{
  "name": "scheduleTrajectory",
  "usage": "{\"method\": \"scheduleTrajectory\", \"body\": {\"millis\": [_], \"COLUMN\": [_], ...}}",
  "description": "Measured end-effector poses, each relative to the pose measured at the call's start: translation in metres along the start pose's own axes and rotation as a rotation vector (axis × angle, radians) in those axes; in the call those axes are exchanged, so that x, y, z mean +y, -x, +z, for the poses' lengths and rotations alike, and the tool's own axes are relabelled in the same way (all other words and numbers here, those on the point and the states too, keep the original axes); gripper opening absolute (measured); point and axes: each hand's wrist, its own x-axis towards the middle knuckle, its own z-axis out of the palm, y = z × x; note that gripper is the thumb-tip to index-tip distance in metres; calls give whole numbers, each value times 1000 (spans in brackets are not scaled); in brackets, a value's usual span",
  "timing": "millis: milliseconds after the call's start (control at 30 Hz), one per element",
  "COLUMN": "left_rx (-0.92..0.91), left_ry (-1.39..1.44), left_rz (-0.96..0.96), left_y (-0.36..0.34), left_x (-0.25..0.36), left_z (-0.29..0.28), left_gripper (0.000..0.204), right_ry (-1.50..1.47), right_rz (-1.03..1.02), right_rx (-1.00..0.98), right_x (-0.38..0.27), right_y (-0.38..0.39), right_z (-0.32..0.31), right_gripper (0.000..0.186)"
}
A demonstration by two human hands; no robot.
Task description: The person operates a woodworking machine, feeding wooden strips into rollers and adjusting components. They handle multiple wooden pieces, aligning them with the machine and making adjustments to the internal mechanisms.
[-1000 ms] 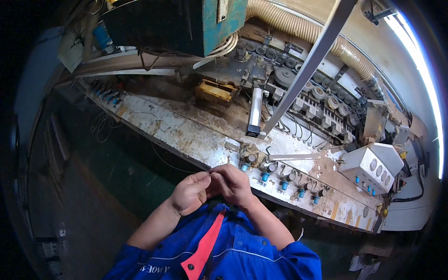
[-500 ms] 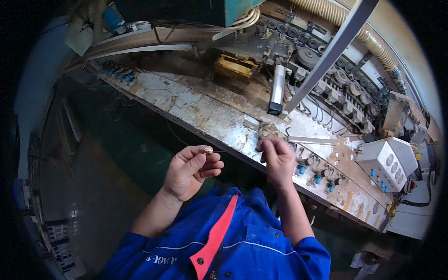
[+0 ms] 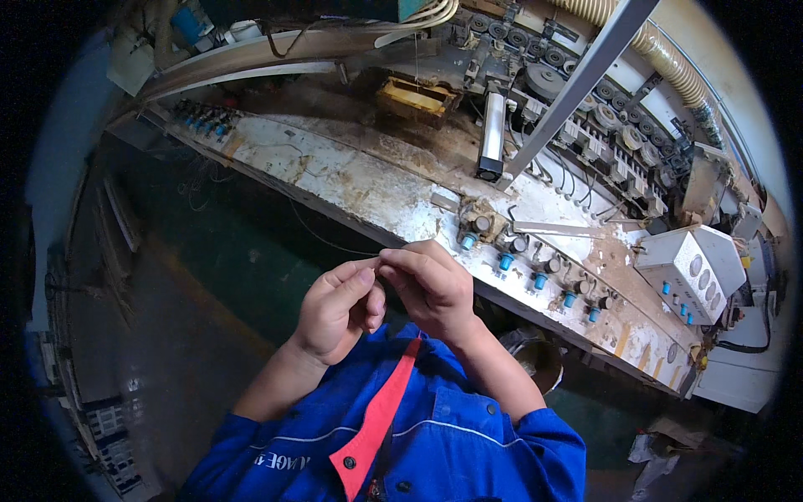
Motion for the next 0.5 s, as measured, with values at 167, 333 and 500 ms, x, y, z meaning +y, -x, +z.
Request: {"method": "scheduleTrajectory", "body": {"millis": [167, 333, 500], "left_rx": [-52, 21, -38], "left_ry": [-49, -316, 86], "left_rz": [-34, 107, 55], "left_y": [11, 26, 22], "left_x": [-4, -3, 7], "left_z": [14, 8, -11], "left_gripper": [43, 38, 36], "right_ry": [63, -130, -541], "right_rz": [197, 591, 835], "right_rx": [144, 424, 428], "right_x": [-5, 37, 53], "right_y": [11, 15, 23], "right_z": [4, -19, -49], "right_gripper": [7, 28, 38]}}
